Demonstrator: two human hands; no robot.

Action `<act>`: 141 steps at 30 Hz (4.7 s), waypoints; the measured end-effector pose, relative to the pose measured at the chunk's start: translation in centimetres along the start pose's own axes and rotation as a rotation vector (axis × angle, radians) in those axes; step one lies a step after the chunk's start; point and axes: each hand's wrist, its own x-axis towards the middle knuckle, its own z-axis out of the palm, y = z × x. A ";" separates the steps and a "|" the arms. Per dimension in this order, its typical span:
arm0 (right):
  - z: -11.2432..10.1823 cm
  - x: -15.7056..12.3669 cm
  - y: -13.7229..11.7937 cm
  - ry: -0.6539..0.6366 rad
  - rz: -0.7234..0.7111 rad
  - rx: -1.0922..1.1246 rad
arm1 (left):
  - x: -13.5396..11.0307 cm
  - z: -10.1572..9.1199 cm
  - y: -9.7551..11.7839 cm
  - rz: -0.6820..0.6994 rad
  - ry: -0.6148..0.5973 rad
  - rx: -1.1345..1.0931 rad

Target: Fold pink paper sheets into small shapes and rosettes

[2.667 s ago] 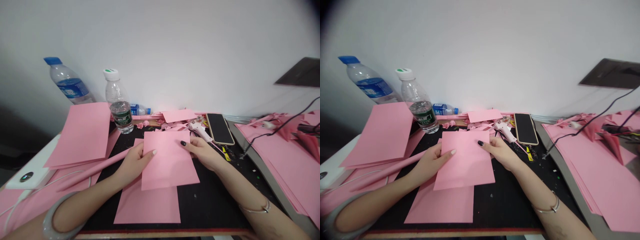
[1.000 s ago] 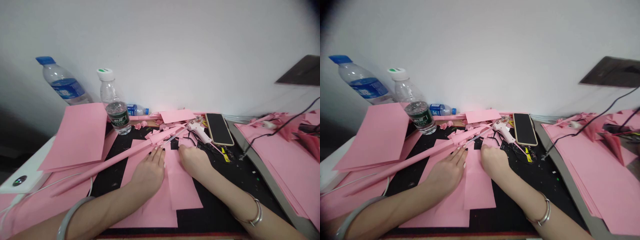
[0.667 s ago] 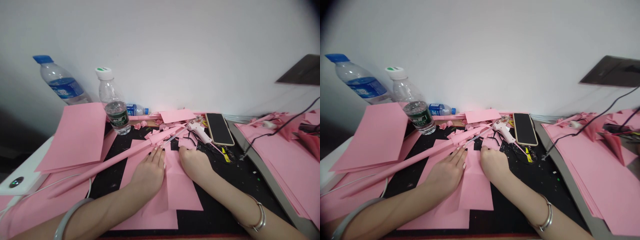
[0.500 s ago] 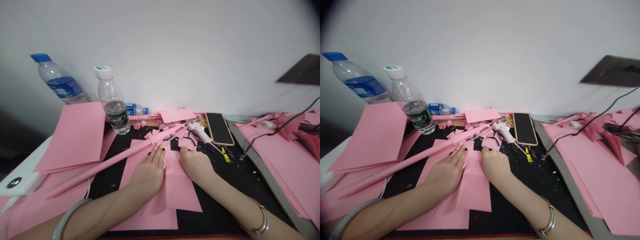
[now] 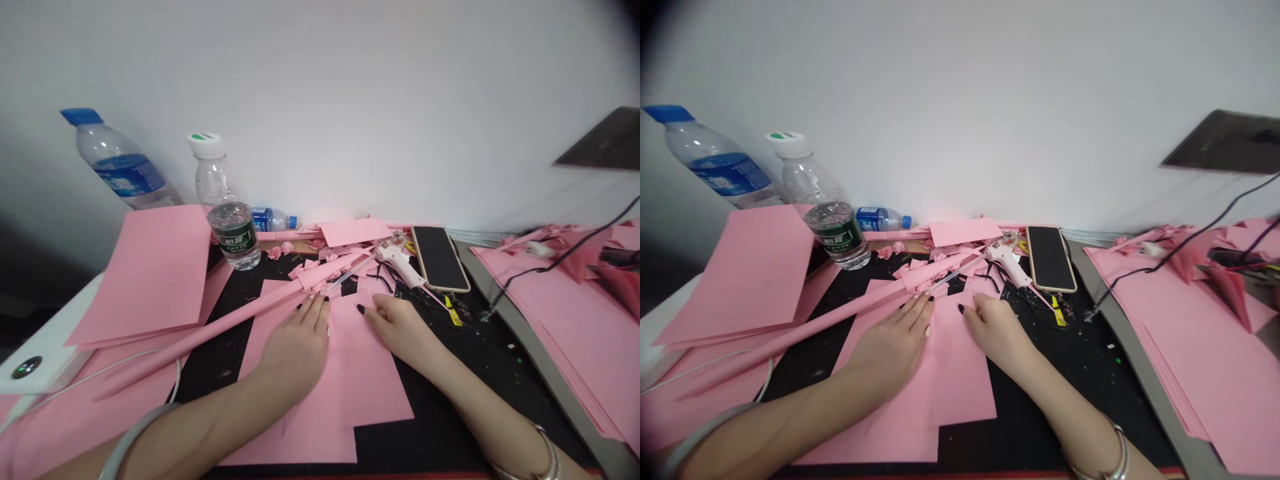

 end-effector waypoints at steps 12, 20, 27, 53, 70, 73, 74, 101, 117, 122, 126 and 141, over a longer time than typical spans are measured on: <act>0.5 0.0 -0.8 0.029 0.115 -0.424 | -0.4 0.8 0.4 -0.004 -0.027 0.017; 0.9 -1.3 -1.7 -0.011 0.124 -0.627 | -0.9 1.3 0.6 0.008 -0.062 0.084; 0.8 -1.8 -0.8 -0.023 0.137 -0.593 | -0.8 1.6 0.8 -0.029 -0.061 0.054; 1.0 -2.1 -0.5 -0.008 0.213 -0.525 | -0.7 1.0 0.8 -0.022 -0.062 0.066; -1.5 -1.3 -0.4 -0.208 -0.099 0.484 | 0.5 -2.9 -1.3 -0.355 0.089 -1.058; -1.5 -1.3 -0.1 -0.307 -0.062 0.580 | 0.7 -2.6 -1.5 -0.452 0.140 -1.194; -1.6 -1.2 0.1 -0.321 -0.043 0.604 | 0.7 -2.6 -1.6 -0.465 0.156 -1.235; -0.5 -0.5 -0.2 -0.031 0.022 -0.274 | -0.7 1.2 0.0 0.195 0.038 -0.069; 0.3 -1.7 -1.0 -0.104 0.128 -0.462 | -1.2 1.5 0.0 0.221 -0.078 -0.005; 0.2 -2.0 -0.9 -0.104 0.151 -0.459 | -1.2 1.5 0.0 0.220 -0.082 -0.012; 0.0 -2.3 -0.4 -0.097 0.158 -0.408 | -1.2 1.5 0.0 0.225 -0.097 -0.013; -1.4 -1.3 0.6 -0.072 0.031 0.468 | 0.0 -2.8 -1.3 -0.244 0.093 -0.825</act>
